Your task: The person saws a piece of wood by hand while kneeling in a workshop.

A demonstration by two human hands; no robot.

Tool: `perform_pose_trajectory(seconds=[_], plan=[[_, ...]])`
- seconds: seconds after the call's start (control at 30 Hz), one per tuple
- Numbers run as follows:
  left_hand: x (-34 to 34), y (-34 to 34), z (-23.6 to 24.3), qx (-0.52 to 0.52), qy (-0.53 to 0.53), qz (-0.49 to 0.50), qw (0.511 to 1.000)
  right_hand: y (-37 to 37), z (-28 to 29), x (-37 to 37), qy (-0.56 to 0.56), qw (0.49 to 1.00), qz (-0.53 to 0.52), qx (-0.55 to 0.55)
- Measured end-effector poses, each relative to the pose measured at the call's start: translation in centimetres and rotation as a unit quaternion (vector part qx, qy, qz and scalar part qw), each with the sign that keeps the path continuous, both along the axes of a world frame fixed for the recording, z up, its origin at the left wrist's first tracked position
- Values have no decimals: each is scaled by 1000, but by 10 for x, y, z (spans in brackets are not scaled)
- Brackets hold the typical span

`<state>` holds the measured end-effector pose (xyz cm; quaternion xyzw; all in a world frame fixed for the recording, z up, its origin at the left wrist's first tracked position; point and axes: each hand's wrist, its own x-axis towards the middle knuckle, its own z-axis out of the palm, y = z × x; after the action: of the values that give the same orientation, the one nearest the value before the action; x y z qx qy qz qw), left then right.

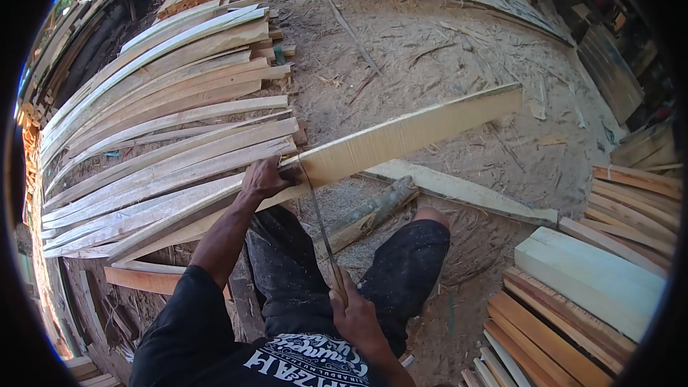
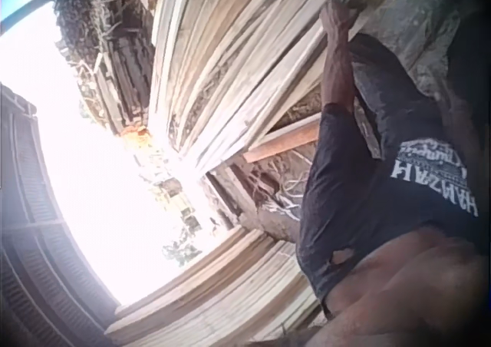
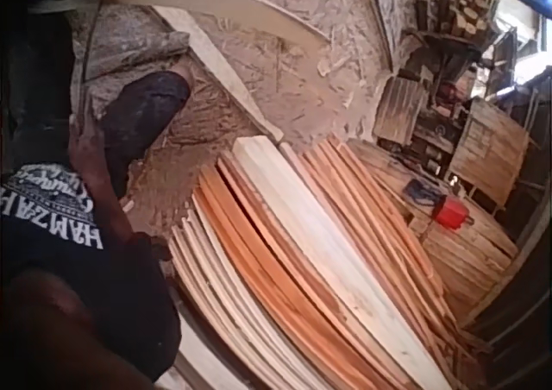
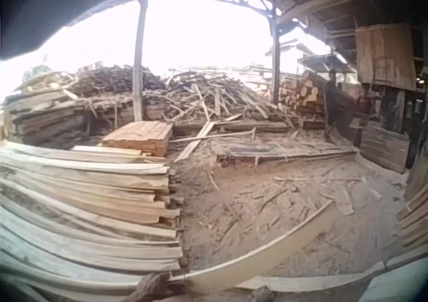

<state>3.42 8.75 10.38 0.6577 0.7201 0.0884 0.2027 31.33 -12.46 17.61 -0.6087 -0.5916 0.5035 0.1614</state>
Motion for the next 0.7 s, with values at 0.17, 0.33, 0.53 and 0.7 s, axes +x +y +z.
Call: perform_pose_trajectory(seconds=[0.17, 0.33, 0.53, 0.7], plan=[[-13, 14, -10, 7, -30, -32, 999, -68, 33, 43, 36, 997, -20, 71], [-11, 7, -9, 12, -81, -48, 996, 116, -94, -47, -19, 997, 5, 74], [-13, -13, 5, 14, -24, -24, 999, 84, -88, 9, 127, 986, -97, 54], [-9, -34, 28, -125, -204, 11, 971, 39, -70, 143, 63, 951, -268, 142]])
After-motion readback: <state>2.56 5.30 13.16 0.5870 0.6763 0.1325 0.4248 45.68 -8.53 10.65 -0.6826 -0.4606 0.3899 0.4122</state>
